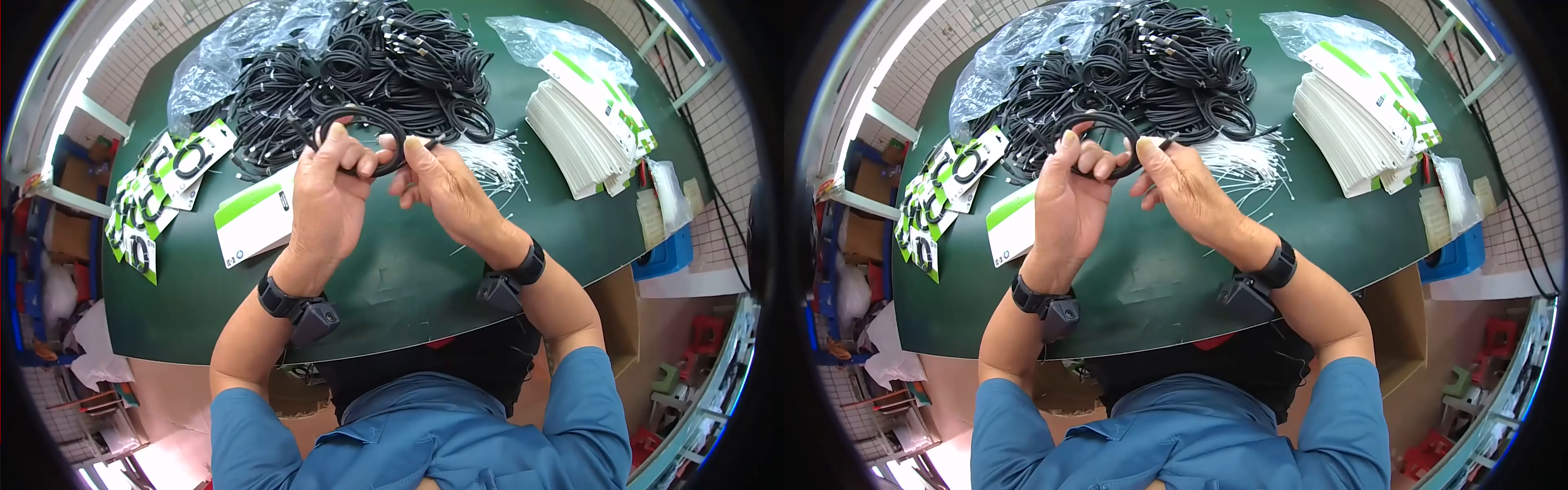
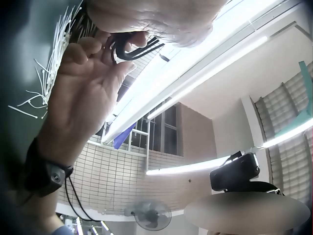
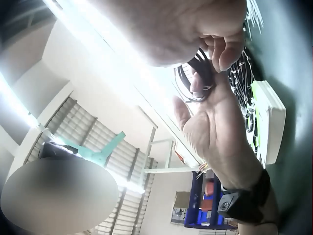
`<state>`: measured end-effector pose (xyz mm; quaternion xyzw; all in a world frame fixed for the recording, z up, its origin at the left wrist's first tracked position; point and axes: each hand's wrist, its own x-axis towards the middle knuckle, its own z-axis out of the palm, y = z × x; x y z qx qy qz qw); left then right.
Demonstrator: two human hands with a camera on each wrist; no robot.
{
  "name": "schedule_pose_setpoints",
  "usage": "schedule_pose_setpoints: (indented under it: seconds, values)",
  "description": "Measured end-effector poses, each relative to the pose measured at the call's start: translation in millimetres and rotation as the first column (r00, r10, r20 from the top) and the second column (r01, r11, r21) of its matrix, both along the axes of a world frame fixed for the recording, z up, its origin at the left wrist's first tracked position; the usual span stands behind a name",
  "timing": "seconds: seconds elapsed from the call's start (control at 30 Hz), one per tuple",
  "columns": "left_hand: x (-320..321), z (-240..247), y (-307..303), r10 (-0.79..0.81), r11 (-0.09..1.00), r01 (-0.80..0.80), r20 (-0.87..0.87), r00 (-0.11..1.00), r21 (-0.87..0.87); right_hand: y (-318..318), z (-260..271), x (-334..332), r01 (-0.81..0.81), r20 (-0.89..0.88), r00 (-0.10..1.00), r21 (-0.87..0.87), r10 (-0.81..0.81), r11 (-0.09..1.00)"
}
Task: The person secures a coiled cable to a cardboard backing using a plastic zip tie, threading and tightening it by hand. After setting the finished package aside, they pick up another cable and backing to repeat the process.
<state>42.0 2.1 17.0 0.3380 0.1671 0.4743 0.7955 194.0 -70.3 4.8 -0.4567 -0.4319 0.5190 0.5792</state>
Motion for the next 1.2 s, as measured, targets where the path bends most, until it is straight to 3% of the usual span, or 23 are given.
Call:
schedule_pose_setpoints:
  seconds: [0.17, 0.3, 0.4, 0.6, 0.73, 0.83, 1.07, 1.2]
  values:
    - [-2, 9, -1, -0.192, 0.977, 0.188, -0.034, 0.981, -0.104, 2, -3, 9, 0.064, 0.020, 0.998, -0.027, -0.064, 0.998]
    - [-5, -3, 11, -0.087, 0.994, 0.074, -0.160, 0.983, -0.081, 2, 3, 12, 0.059, 0.032, 0.998, 0.026, -0.060, 0.998]
    - [-9, -2, 13, -0.146, 0.989, 0.139, -0.131, 0.981, -0.059, 3, -2, 13, -0.037, -0.125, 0.991, 0.043, 0.042, 0.998]
    - [-13, -2, 17, -0.203, 0.976, 0.193, -0.099, 0.974, -0.102, 0, 3, 12, -0.069, -0.117, 0.991, 0.016, 0.071, 0.997]
    - [-21, 1, 28, -0.356, 0.935, 0.353, -0.111, 0.928, -0.042, -2, 8, 11, -0.157, -0.037, 0.987, -0.013, 0.157, 0.988]
    - [-22, 13, 28, -0.151, 0.923, 0.307, -0.517, 0.843, 0.231, -1, 10, 14, -0.202, 0.061, 0.977, -0.017, 0.203, 0.979]
    - [-27, 17, 36, -0.095, 0.832, 0.443, -0.702, 0.706, 0.333, 2, 8, 18, -0.237, 0.297, 0.918, -0.119, 0.263, 0.964]
    - [-28, 20, 38, -0.066, 0.775, 0.523, -0.778, 0.625, 0.354, 3, 6, 15, -0.272, 0.319, 0.901, -0.116, 0.295, 0.955]
